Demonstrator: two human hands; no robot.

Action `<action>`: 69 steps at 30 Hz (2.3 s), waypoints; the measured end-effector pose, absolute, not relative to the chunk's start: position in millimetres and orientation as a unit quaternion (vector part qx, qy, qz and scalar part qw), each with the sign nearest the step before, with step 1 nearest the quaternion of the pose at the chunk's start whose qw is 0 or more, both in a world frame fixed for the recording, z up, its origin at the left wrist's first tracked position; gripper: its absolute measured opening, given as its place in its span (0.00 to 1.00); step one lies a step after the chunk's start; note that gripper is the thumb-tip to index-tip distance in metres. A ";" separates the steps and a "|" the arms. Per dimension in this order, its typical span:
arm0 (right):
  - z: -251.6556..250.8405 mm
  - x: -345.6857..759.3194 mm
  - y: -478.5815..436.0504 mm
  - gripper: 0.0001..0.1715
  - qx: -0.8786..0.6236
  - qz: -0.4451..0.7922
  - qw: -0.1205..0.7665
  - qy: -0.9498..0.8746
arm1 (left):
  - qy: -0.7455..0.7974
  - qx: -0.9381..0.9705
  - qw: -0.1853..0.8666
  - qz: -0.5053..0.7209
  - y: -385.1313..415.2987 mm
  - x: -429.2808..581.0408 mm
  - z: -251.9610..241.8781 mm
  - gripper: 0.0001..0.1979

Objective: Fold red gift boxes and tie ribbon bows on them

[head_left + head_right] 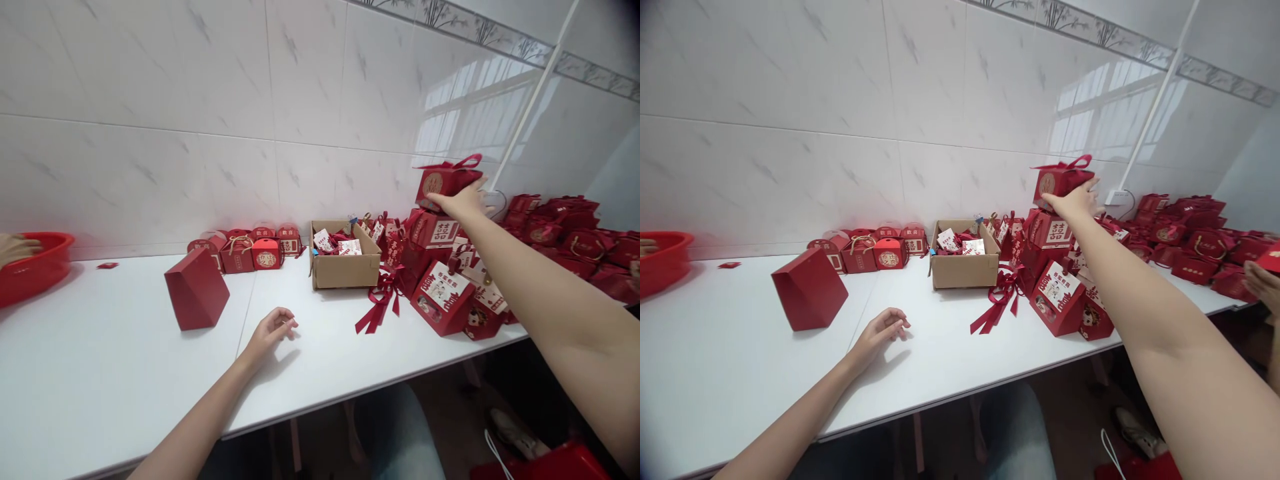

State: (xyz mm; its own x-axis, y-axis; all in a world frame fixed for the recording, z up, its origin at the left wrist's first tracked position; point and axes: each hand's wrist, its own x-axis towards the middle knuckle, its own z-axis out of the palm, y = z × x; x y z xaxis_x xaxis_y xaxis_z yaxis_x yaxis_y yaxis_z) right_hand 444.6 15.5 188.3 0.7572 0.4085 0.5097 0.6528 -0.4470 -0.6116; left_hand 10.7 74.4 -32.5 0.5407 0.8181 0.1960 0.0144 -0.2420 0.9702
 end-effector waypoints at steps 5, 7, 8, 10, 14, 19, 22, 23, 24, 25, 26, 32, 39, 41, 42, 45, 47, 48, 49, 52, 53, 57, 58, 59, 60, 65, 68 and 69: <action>181.1 436.4 12.9 0.72 -0.858 -0.142 0.434 -0.235 | 0.293 0.695 0.540 0.373 76.1 9.9 -35.1 0.15; 180.8 436.5 13.0 0.70 -0.850 -0.165 0.435 -0.247 | 0.293 0.696 0.540 0.371 76.5 9.5 -35.6 0.15; 180.8 437.0 13.4 0.70 -0.851 -0.166 0.428 -0.254 | 0.294 0.696 0.539 0.371 76.5 9.5 -35.7 0.14; 180.7 438.0 14.9 0.70 -0.858 -0.160 0.410 -0.264 | 0.296 0.693 0.539 0.376 76.4 9.8 -35.7 0.14; 179.0 437.8 17.7 0.72 -0.855 -0.174 0.413 -0.261 | 0.305 0.681 0.542 0.386 75.1 10.8 -34.9 0.15; 177.5 435.8 16.3 0.71 -0.860 -0.144 0.415 -0.259 | 0.314 0.684 0.536 0.382 74.7 11.1 -34.1 0.14; 177.6 435.2 15.2 0.70 -0.863 -0.135 0.417 -0.250 | 0.310 0.692 0.535 0.372 75.4 10.7 -34.8 0.13; 177.4 434.9 14.9 0.69 -0.861 -0.137 0.419 -0.252 | 0.310 0.694 0.535 0.370 75.6 10.5 -35.1 0.13; 176.9 434.6 14.7 0.69 -0.857 -0.144 0.422 -0.258 | 0.310 0.695 0.535 0.368 75.6 10.3 -35.4 0.13; 176.0 434.1 14.3 0.69 -0.852 -0.151 0.425 -0.264 | 0.311 0.695 0.534 0.369 75.7 10.1 -35.9 0.12; 175.0 433.6 13.8 0.69 -0.847 -0.158 0.429 -0.271 | 0.312 0.694 0.534 0.370 75.7 9.8 -36.3 0.12; 168.9 431.2 7.5 0.72 -0.832 -0.141 0.450 -0.292 | 0.318 0.685 0.535 0.379 75.6 9.8 -39.0 0.12; 170.9 434.4 5.6 0.72 -0.813 -0.147 0.469 -0.312 | 0.316 0.690 0.533 0.375 72.9 10.2 -34.3 0.11; 171.3 437.1 7.2 0.74 -0.816 -0.143 0.470 -0.304 | 0.320 0.690 0.532 0.374 72.1 10.6 -33.0 0.12; 171.1 438.7 7.9 0.75 -0.817 -0.144 0.470 -0.303 | 0.321 0.690 0.531 0.374 71.8 10.9 -32.7 0.13; 169.5 443.6 8.2 0.75 -0.812 -0.153 0.466 -0.316 | 0.321 0.692 0.528 0.374 71.3 11.8 -32.6 0.13; 168.2 446.0 7.4 0.76 -0.808 -0.156 0.465 -0.326 | 0.319 0.693 0.525 0.376 71.5 12.1 -32.9 0.13; 167.7 446.7 7.0 0.77 -0.807 -0.154 0.466 -0.329 | 0.319 0.694 0.524 0.377 71.8 12.0 -33.0 0.13; 167.4 447.3 6.7 0.77 -0.804 -0.152 0.469 -0.332 | 0.318 0.695 0.523 0.377 72.3 11.9 -33.3 0.14; 167.8 448.6 6.1 0.80 -0.794 -0.139 0.484 -0.340 | 0.316 0.699 0.520 0.375 74.6 10.9 -34.6 0.14; 168.4 449.0 5.7 0.81 -0.792 -0.135 0.490 -0.339 | 0.315 0.702 0.519 0.373 75.4 10.7 -35.4 0.14; 169.2 446.7 -0.5 0.84 -0.783 -0.154 0.514 -0.313 | 0.306 0.716 0.510 0.366 77.1 11.4 -40.9 0.13; 166.9 443.1 -3.3 0.84 -0.774 -0.179 0.522 -0.311 | 0.308 0.723 0.498 0.367 77.1 11.6 -42.1 0.13; 162.3 437.2 -6.2 0.82 -0.757 -0.216 0.529 -0.316 | 0.316 0.732 0.471 0.378 77.2 11.3 -42.7 0.13; 154.7 428.7 -9.0 0.79 -0.734 -0.262 0.534 -0.329 | 0.327 0.745 0.421 0.401 77.4 10.2 -42.4 0.13; 59.9 350.3 -17.0 0.53 -0.543 -0.437 0.489 -0.524 | 0.405 0.697 -0.045 0.590 86.6 -17.2 -20.7 0.26; -15.7 299.1 -18.5 0.49 -0.462 -0.372 0.405 -0.696 | 0.522 0.578 -0.138 0.612 100.0 -49.1 -1.1 0.41; -35.6 286.6 -18.6 0.46 -0.454 -0.344 0.375 -0.732 | 0.555 0.559 -0.116 0.605 105.6 -60.0 3.9 0.48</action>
